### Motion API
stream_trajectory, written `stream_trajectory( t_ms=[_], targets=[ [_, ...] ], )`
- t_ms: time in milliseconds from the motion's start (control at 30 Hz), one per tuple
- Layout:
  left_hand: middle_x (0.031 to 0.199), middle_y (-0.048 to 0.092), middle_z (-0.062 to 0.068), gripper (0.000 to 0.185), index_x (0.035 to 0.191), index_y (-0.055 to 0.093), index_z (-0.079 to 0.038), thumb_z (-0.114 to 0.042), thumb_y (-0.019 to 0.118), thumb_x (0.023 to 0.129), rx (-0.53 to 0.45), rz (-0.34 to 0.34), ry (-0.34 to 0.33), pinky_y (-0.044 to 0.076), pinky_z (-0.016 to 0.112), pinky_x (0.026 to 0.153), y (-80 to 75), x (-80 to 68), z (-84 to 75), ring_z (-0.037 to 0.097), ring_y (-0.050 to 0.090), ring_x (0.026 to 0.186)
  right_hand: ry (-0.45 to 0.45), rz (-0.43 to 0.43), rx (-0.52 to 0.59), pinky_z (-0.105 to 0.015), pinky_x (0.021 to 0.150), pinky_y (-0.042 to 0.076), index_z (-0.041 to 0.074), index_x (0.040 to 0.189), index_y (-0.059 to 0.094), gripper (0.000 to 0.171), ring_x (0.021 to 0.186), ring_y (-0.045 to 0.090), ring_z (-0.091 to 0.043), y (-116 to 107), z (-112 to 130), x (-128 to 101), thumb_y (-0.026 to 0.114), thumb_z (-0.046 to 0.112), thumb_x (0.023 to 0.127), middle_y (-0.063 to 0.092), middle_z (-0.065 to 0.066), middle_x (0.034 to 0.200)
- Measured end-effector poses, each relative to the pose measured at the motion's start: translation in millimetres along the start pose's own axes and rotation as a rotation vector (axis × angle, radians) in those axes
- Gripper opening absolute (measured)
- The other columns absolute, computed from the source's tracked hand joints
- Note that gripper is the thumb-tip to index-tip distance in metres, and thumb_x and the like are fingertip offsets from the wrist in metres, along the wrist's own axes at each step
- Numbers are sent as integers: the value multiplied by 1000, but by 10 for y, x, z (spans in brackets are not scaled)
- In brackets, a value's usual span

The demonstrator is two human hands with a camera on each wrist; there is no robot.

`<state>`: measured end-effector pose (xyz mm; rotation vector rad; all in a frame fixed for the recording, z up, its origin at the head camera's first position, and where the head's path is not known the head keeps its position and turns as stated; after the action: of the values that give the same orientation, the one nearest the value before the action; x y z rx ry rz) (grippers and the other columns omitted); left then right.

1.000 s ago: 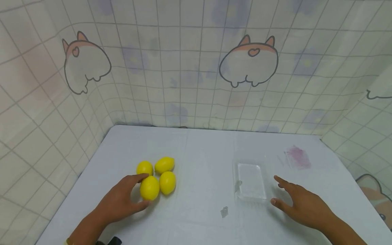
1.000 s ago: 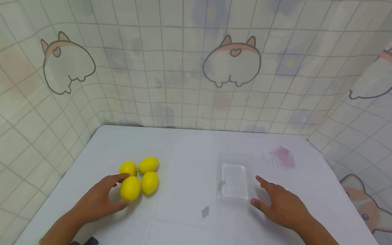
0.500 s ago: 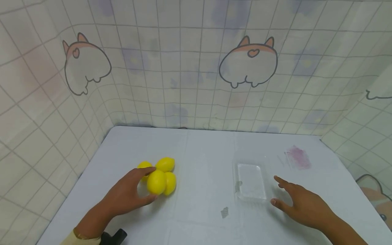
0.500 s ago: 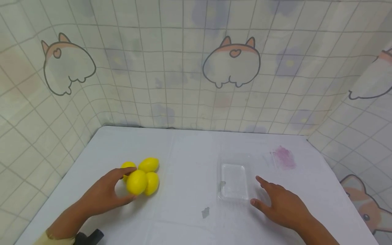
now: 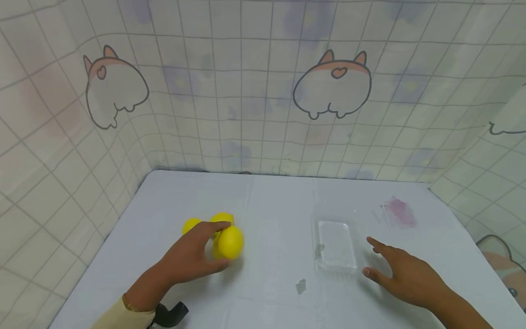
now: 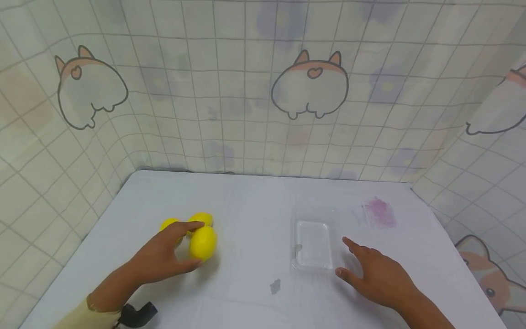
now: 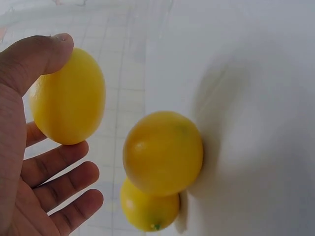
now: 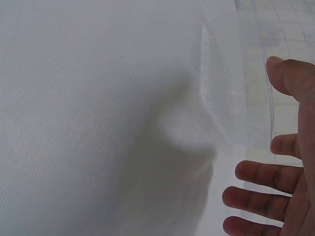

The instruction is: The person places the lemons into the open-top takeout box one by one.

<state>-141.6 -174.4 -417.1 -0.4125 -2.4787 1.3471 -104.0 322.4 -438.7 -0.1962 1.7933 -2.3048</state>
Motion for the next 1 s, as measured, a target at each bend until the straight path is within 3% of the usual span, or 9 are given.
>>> stream_trajectory(
  t_ms=[400, 1000],
  targets=[
    [144, 55, -11, 80, 145, 55, -24, -46, 89, 76, -61, 20, 77, 43, 46, 110, 120, 145, -172, 15, 51, 130, 1, 15, 0, -62, 77, 55, 15, 154, 46, 85, 118, 62, -42, -24, 26, 1, 61, 70, 91, 68, -12, 130],
    [146, 54, -12, 83, 147, 54, -25, -55, 86, 77, -54, 65, 123, 42, 43, 111, 255, 323, -401, 14, 49, 134, -20, -13, 0, -63, 81, 55, 17, 155, 46, 82, 121, 61, -41, -29, 37, -22, 61, 68, 92, 64, -15, 135]
  ],
)
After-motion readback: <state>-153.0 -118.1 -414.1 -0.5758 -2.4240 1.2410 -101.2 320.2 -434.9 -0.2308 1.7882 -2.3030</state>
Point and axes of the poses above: each hand's wrist, its own x-axis towards the middle knuckle, its own y-axis out of the palm, z = x × y, the point moved 1 cm from there along x, towards the middle knuckle
